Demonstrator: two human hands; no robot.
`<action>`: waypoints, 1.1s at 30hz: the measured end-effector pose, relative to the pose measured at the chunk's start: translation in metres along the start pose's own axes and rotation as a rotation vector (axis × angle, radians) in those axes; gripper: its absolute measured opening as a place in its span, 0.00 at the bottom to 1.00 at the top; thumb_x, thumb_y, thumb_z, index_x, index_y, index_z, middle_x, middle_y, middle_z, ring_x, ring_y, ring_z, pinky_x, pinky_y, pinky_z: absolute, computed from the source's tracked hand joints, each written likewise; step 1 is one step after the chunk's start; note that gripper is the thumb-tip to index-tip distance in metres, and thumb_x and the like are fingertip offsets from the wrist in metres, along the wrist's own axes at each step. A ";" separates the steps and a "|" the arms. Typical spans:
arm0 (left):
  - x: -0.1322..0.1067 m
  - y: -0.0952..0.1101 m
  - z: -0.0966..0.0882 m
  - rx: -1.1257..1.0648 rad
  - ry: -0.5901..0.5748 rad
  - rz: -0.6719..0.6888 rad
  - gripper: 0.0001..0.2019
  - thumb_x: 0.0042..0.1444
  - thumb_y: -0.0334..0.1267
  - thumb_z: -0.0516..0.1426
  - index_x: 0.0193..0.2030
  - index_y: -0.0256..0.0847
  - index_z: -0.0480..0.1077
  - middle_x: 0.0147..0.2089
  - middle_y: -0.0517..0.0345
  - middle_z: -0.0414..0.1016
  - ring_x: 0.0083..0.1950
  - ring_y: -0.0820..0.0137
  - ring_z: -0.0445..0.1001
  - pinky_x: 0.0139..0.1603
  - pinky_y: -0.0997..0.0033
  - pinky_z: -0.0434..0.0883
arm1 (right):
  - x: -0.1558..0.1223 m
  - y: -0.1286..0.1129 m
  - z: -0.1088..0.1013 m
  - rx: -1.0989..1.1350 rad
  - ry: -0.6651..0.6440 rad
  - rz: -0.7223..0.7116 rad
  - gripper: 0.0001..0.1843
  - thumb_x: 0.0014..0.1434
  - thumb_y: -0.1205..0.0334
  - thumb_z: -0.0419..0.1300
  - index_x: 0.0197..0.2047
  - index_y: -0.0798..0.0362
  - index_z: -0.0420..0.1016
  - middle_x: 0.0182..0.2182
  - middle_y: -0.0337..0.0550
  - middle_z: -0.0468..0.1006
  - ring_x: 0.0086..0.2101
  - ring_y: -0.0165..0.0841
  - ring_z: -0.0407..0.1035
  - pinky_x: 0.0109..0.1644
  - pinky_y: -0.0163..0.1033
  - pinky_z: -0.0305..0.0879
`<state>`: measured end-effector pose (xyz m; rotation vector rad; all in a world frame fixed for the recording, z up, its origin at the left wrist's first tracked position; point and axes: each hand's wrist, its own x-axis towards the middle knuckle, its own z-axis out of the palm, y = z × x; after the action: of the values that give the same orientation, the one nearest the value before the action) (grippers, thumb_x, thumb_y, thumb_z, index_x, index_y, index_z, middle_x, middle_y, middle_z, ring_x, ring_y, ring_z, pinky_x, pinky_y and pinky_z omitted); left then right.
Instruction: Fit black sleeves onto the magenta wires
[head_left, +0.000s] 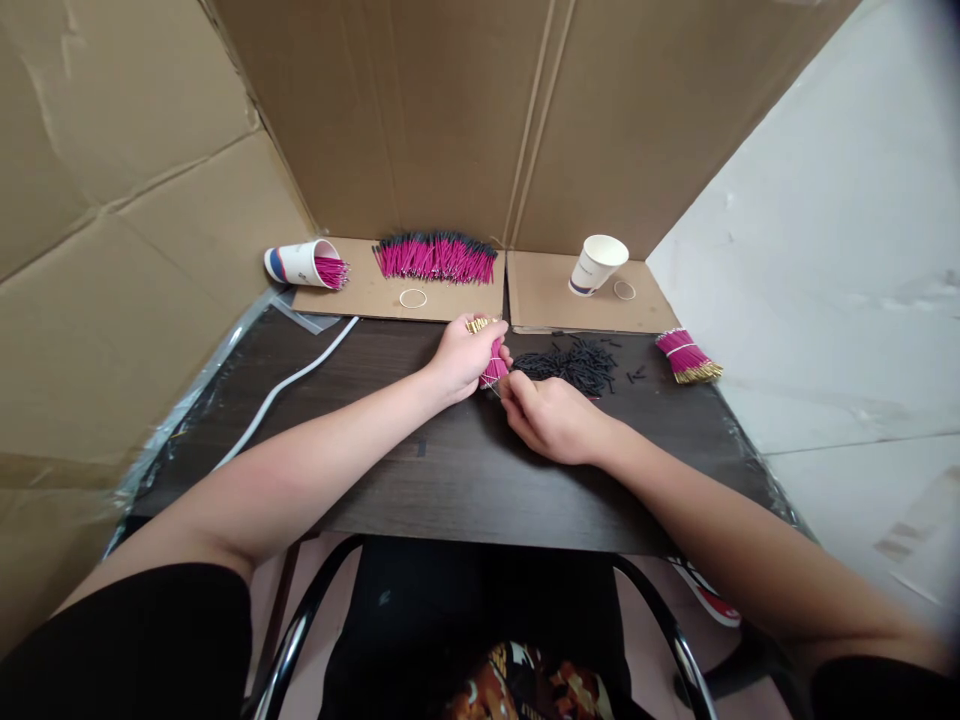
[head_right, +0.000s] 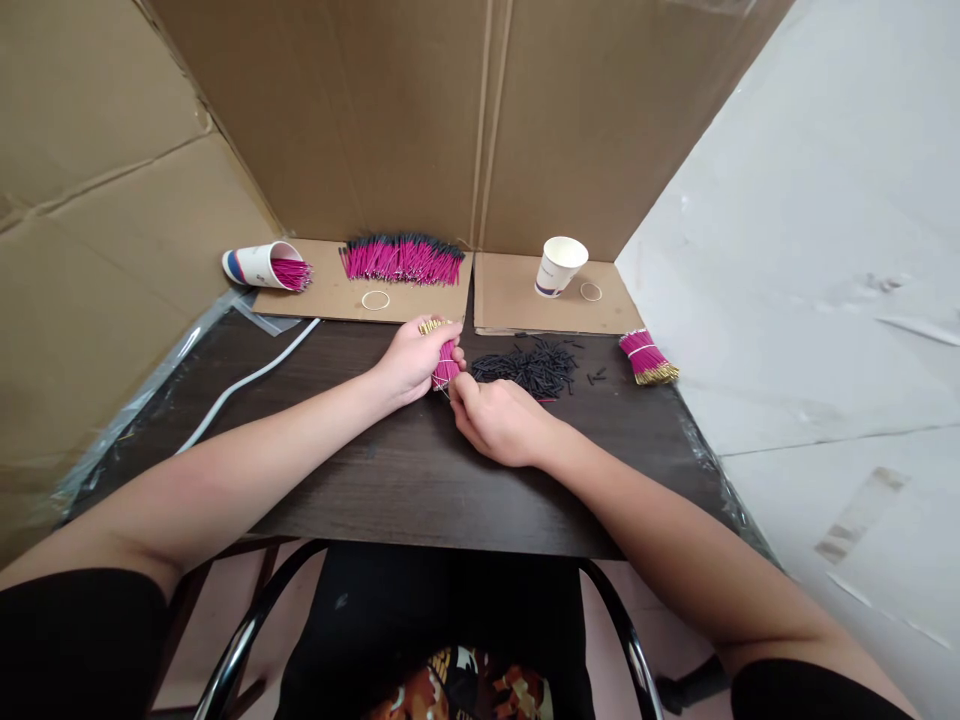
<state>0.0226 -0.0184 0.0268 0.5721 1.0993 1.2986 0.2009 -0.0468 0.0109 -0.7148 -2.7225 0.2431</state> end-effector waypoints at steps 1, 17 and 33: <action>0.001 0.001 0.001 -0.013 0.011 0.005 0.12 0.69 0.27 0.64 0.43 0.42 0.64 0.28 0.67 0.71 0.24 0.75 0.72 0.31 0.71 0.72 | 0.000 0.000 0.000 -0.021 -0.014 0.006 0.07 0.79 0.62 0.46 0.50 0.52 0.63 0.28 0.41 0.78 0.22 0.33 0.63 0.31 0.41 0.49; 0.012 0.017 -0.016 -0.226 -0.041 -0.087 0.15 0.73 0.31 0.60 0.32 0.38 0.68 0.26 0.60 0.72 0.26 0.75 0.73 0.36 0.71 0.73 | 0.002 -0.011 0.000 -0.076 -0.093 0.061 0.10 0.80 0.60 0.45 0.52 0.53 0.65 0.29 0.44 0.81 0.23 0.35 0.67 0.32 0.42 0.45; 0.022 0.021 -0.023 -0.306 0.000 -0.027 0.16 0.73 0.32 0.61 0.31 0.38 0.68 0.25 0.62 0.71 0.27 0.77 0.71 0.50 0.66 0.82 | -0.004 -0.001 -0.011 0.005 -0.044 0.100 0.05 0.78 0.62 0.48 0.50 0.50 0.63 0.30 0.42 0.80 0.25 0.36 0.69 0.33 0.41 0.51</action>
<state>-0.0097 0.0023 0.0277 0.3274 0.8820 1.4100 0.2077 -0.0487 0.0200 -0.8557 -2.7292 0.2914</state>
